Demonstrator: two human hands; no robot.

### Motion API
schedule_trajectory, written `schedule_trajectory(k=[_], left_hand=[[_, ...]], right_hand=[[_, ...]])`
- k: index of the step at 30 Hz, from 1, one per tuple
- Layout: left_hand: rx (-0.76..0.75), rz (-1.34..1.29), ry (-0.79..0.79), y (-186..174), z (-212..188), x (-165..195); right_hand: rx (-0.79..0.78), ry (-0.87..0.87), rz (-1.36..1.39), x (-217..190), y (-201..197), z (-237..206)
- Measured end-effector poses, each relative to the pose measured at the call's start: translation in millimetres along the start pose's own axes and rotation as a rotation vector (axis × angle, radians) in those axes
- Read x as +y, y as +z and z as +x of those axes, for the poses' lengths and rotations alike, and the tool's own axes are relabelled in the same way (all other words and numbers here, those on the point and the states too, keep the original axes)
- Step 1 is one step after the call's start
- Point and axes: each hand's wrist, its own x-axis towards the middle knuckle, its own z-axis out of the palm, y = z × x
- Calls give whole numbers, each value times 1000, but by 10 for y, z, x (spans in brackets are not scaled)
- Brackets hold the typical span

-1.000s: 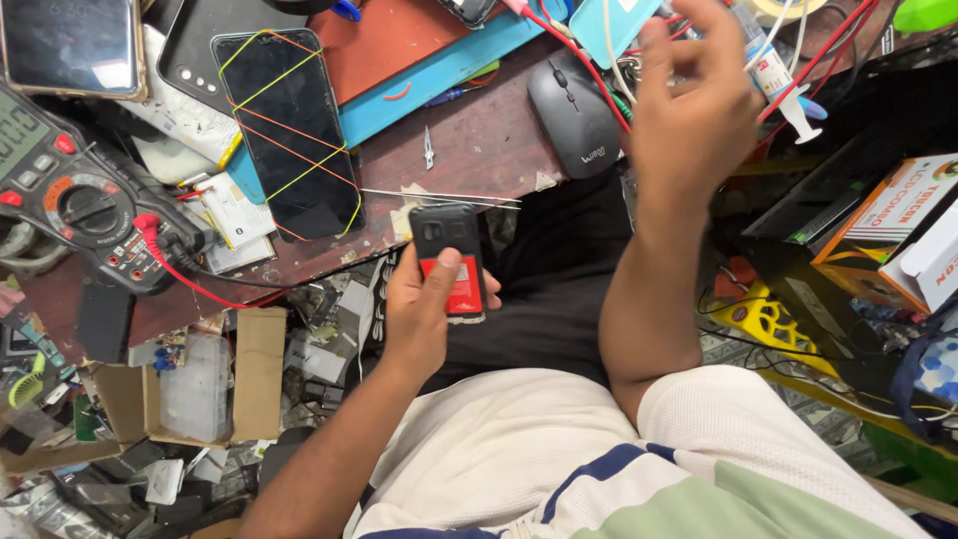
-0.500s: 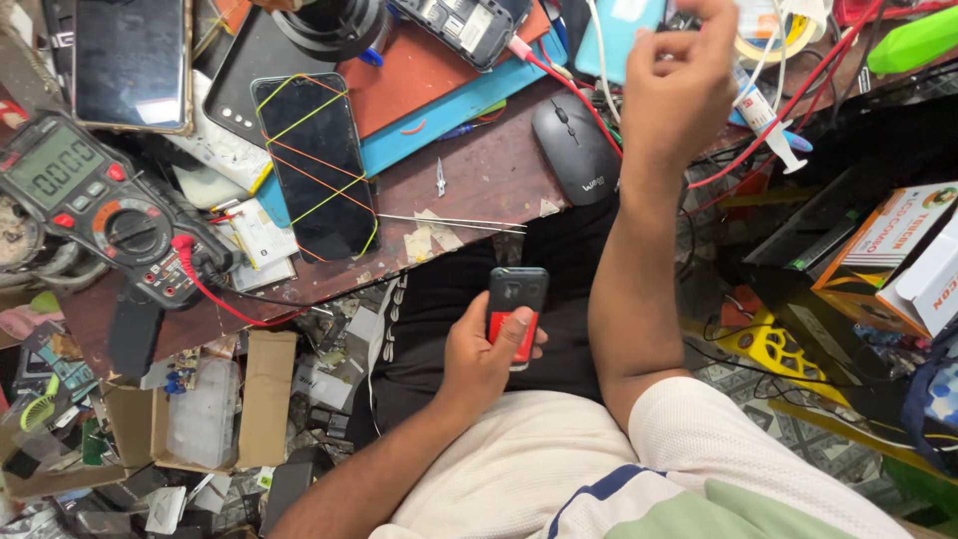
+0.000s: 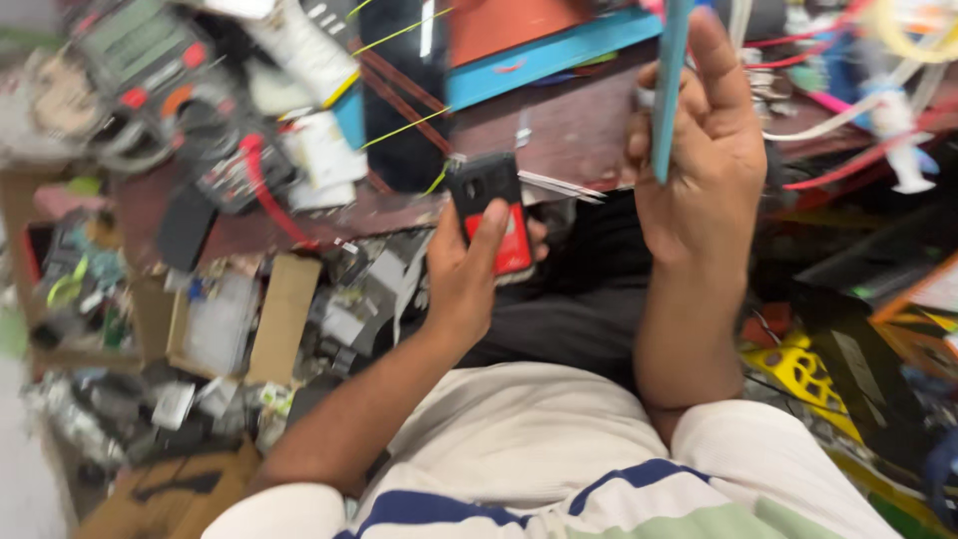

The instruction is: The person pries open the back cover of a red mobile phone using a metal pry tool, removes and works on the battery, then uses a small screwdriver on the phone's internal components. They reassemble the phone, press its cover closed, and press buttons on a blue mobile phone to test it before placing it on the workbench.

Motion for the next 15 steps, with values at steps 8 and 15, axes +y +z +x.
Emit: schedule_trajectory(k=[8,15], left_hand=[[-98,-216,189,-65,57,224],[-122,-293,193,-66,59,296]], right_hand=[[-68,-13,-273,220,377,-177],[-433,-919,-1254,535,693,-332]])
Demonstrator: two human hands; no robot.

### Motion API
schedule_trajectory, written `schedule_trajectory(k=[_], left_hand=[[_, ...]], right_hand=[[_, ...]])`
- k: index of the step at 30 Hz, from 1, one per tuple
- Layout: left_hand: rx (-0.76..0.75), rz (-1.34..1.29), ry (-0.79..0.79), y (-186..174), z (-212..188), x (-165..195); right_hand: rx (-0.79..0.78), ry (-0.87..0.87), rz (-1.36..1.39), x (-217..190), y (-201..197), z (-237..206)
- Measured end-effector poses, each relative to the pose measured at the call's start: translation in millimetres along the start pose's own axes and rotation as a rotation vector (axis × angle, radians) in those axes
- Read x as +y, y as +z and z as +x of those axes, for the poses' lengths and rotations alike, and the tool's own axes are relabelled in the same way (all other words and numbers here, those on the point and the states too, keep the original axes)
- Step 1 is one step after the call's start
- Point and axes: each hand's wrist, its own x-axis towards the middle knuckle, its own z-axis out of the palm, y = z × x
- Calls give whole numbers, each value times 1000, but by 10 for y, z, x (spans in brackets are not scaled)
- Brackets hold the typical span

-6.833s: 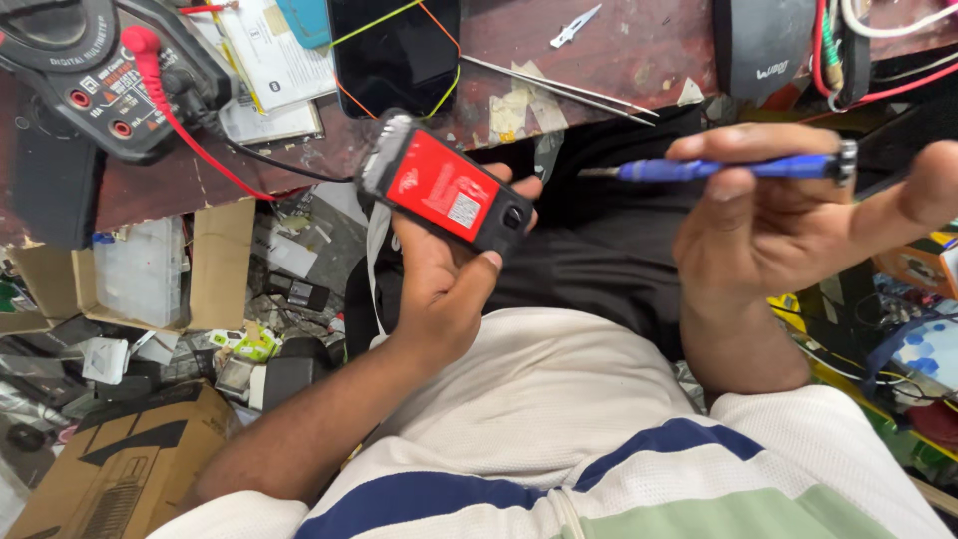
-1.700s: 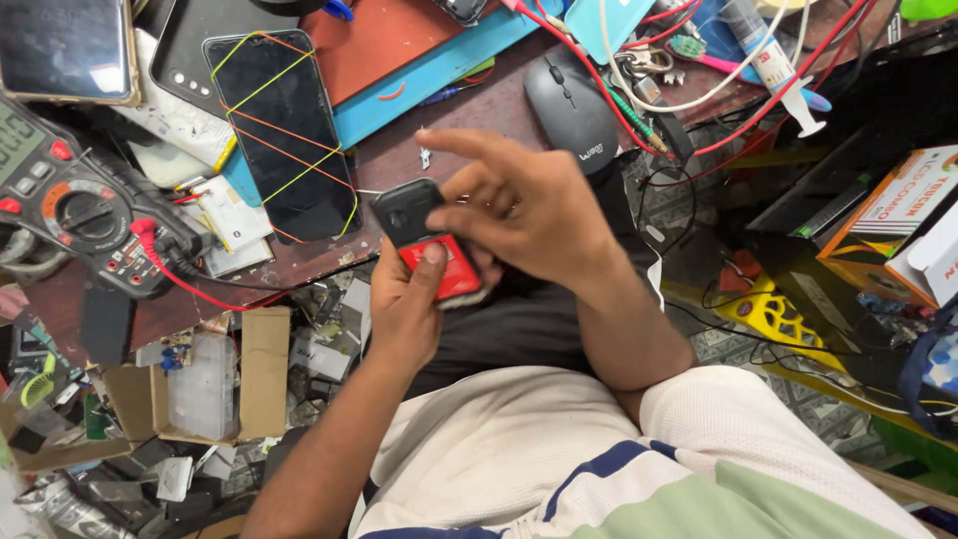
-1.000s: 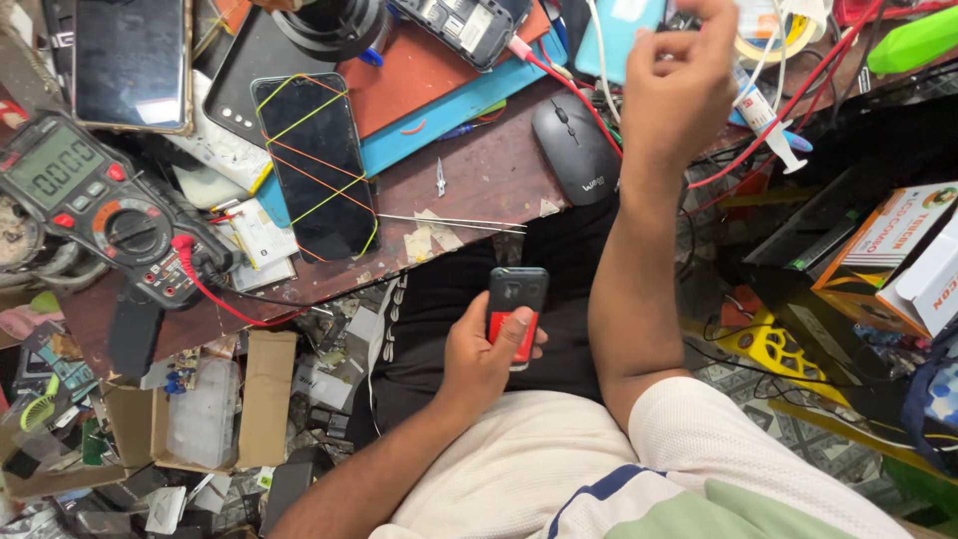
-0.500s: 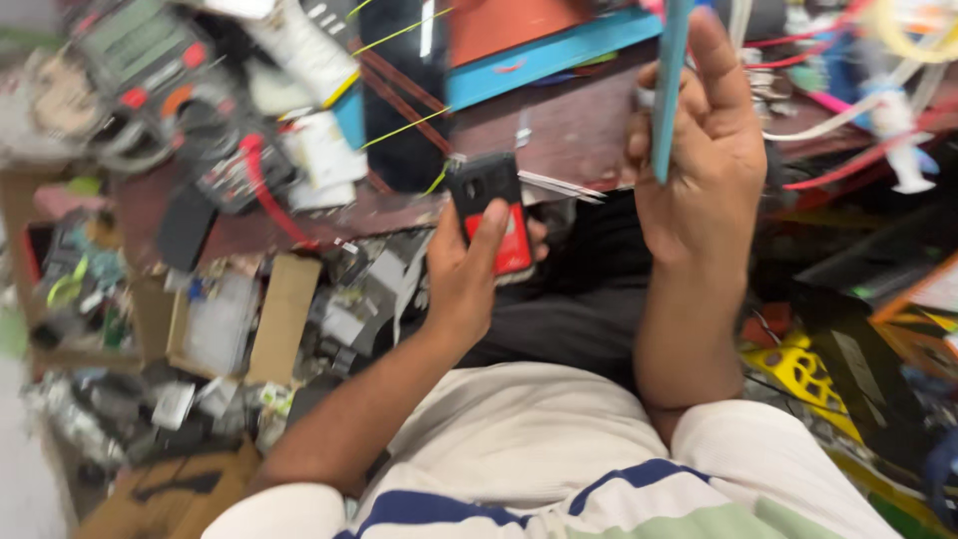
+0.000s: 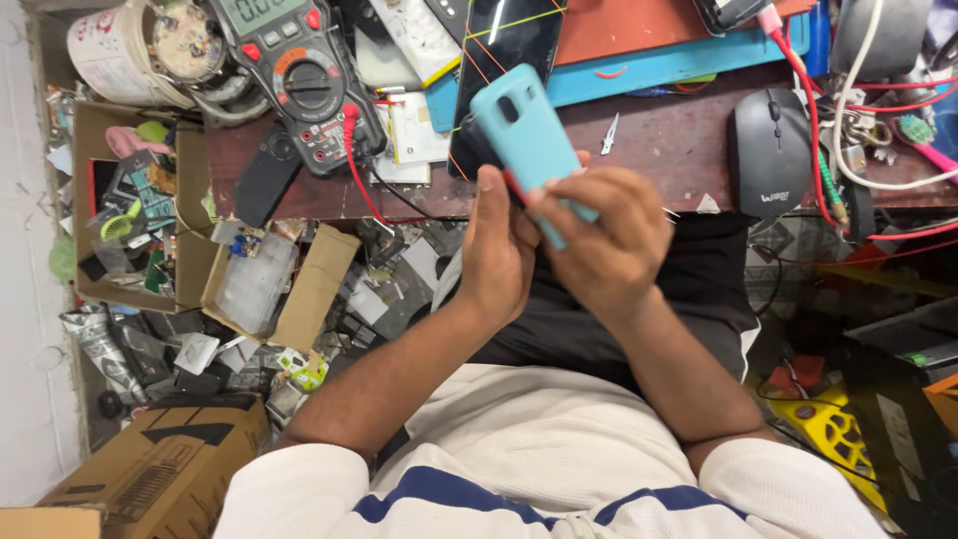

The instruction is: The person pries open the back cover of a red mobile phone using a metal pry tool, removes and works on the battery, then uses a small screwdriver on the phone's internal components. They reassemble the phone, press its cover closed, and press buttons on a blue mobile phone to test it before placing it on the workbench.

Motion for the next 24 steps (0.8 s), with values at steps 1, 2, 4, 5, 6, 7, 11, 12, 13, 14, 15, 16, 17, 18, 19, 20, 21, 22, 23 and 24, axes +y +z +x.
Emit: schedule_trajectory(k=[1,2,4,5,6,7,11,12,13,14,15,16,17,18,19,20,21,22,23,24], left_hand=[[-3,54,19,-5,9,26],[-4,106,39,-12,19,57],[29,84,31,-23,62,106],[48,74,26,-29,85,125],[56,101,51,-35,107,139],[60,126,76,-40,127,143],[-10,409,108,-85,97,132],[-38,443,98,-96,62,122],[-70,478,89,-105,26,111],[-106,514,80,-112,-10,106],[-134,570,72,-109,-45,101],[-166,624,65,-99,-73,103],[-197,678,61,-80,-88,111],[-185,760,53,-54,-92,132],[-169,841,47,-17,-96,162],[-148,924,43,26,-93,204],[-189,997,151,75,-85,254],[-229,1066,260,124,-76,316],[-269,1133,372,178,-70,377],[-251,1167,467,227,-67,442]], right_hand=[[-18,-16,46,-31,26,9],[-51,-24,50,-43,35,27],[-116,-56,61,-66,41,60],[-135,-50,90,-77,31,73],[-155,-43,114,-85,15,84],[-176,-38,136,-83,-5,92],[-12,395,458,-35,-82,61],[32,559,626,8,-101,42],[82,722,792,52,-114,15],[72,801,946,96,-116,-14],[64,877,1097,137,-125,-51],[58,947,1249,169,-134,-90],[59,902,1189,184,-142,-134],[56,859,1130,182,-147,-174],[48,819,1073,178,-164,-208],[53,796,1008,169,-188,-232],[57,771,948,159,-211,-243],[61,741,922,153,-233,-240],[66,710,896,144,-261,-228],[73,673,904,147,-291,-204]])
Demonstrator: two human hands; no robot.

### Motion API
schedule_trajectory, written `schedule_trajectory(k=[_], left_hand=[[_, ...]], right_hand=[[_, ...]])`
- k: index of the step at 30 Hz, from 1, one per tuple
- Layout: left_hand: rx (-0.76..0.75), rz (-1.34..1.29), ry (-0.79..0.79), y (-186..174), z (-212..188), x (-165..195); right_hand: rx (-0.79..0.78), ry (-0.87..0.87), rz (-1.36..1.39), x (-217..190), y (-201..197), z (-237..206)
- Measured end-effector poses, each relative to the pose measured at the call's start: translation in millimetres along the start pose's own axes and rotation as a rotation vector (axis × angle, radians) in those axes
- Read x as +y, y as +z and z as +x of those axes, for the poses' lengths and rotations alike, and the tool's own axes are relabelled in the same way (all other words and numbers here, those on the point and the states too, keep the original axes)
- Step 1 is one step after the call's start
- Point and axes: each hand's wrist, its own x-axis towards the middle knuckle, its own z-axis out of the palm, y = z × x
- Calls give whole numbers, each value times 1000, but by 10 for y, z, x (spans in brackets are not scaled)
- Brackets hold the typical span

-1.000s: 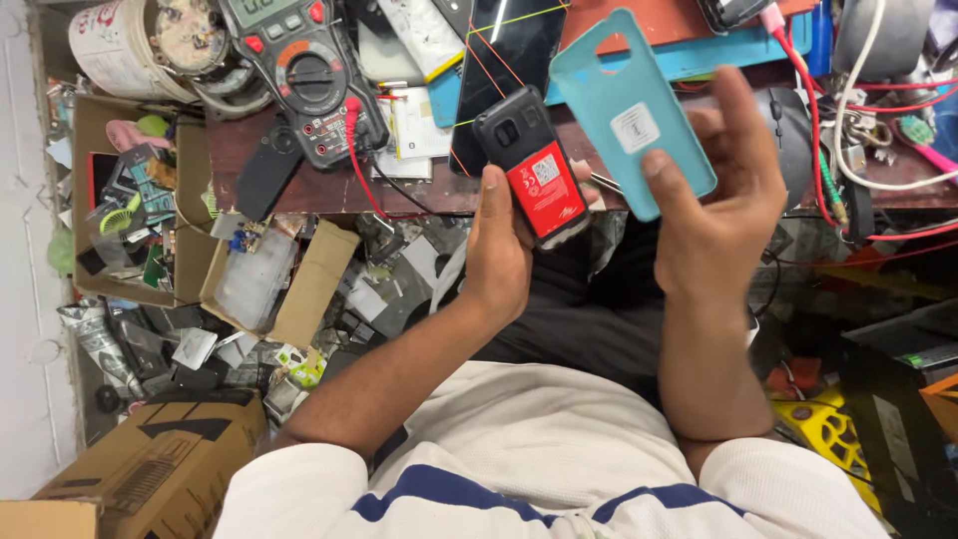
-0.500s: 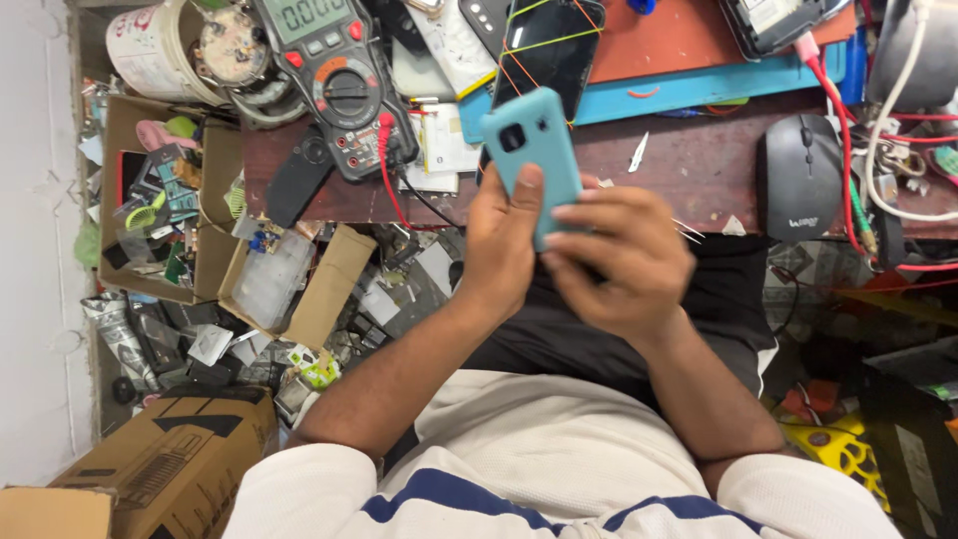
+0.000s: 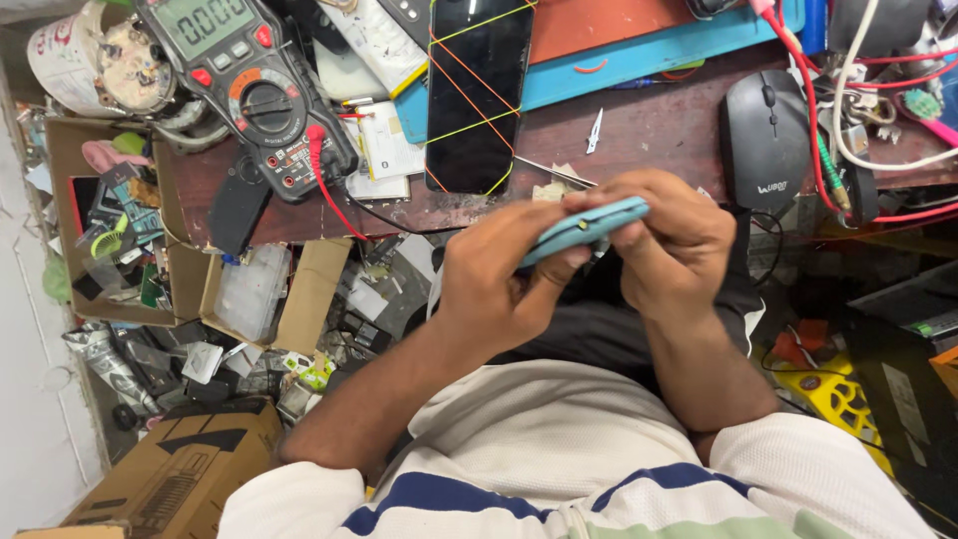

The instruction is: The person pries open the back cover of a red mobile phone using a metal pry tool, removes and works on the battery, then uses a small screwdriver on the phone's internal components. They reassemble the phone, press its cover closed, and press buttons on a blue mobile phone to test it before placing it on the workbench.

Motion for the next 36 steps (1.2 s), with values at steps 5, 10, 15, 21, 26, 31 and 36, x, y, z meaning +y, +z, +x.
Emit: schedule_trajectory(k=[5,10,15,21,26,31,36], left_hand=[[102,86,180,-187,82,212],[32,-32,23,-214,46,224],[99,-7,18,-209,18,236],[52,-9,39,-204,49,257],[49,51,0,-159,14,230],[139,-85,-156,-192,-23,173],[266,-518,-269,-291,-49,138]], right_hand=[[-82,-164,-219,-190,-25,32],[-170,-181,-280,-217,31,33],[-205,-214,-142,-185,111,74],[-80,-105,-164,-213,87,-5],[-64,-70,-183,-151,-5,-70],[-117,131,-216,-35,10,-12],[-172,139,-58,28,96,-9]])
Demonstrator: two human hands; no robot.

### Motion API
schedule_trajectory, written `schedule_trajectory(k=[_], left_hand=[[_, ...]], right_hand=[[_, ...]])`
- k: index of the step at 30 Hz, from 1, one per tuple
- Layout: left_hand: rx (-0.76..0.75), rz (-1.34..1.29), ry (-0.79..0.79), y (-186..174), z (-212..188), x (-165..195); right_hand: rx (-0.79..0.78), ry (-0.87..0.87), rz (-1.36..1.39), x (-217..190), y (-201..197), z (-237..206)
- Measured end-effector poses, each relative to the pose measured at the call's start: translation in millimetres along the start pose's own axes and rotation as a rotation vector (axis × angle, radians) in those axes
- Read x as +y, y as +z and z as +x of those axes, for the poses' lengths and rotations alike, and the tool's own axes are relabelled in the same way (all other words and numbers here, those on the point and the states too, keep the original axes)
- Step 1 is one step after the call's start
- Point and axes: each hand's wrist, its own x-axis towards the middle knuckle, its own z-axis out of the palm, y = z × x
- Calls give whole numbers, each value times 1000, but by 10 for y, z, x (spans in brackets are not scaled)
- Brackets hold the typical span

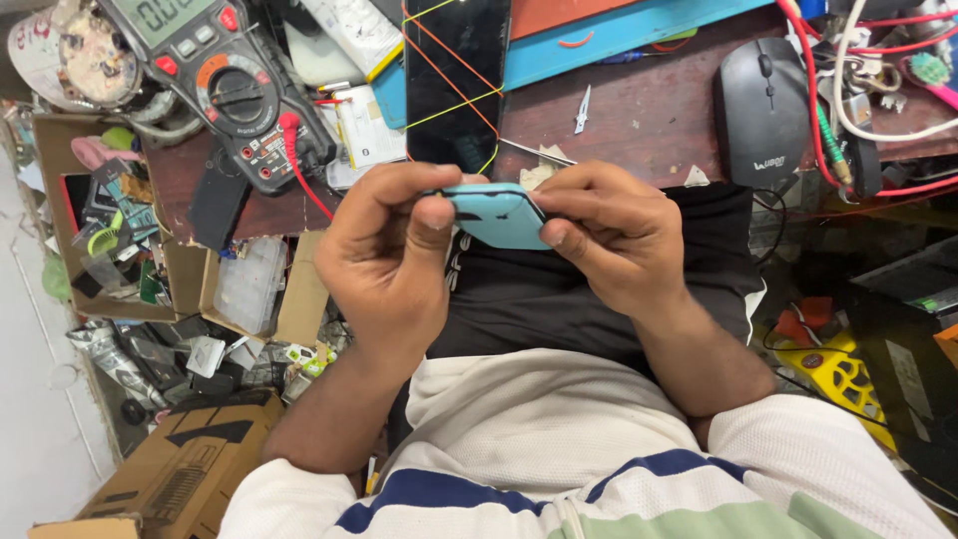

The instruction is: The person pries open the back cover of a red mobile phone using a metal pry tool, removes and works on the battery, then uses a small screwdriver on the phone's internal components. They reassemble the phone, press its cover closed, and press buttons on a blue mobile phone to test it before placing it on the workbench.

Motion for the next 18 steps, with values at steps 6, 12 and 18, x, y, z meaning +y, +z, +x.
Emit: schedule_trajectory(k=[6,12,18], left_hand=[[-86,23,-109,24,-21,24],[-304,92,-139,-48,137,-19],[-260,-42,-214,-101,133,-138]], right_hand=[[-26,-96,-88,-61,-65,-44],[-35,5,35,-84,-113,-43],[-30,-43,-208,-69,-53,11]])
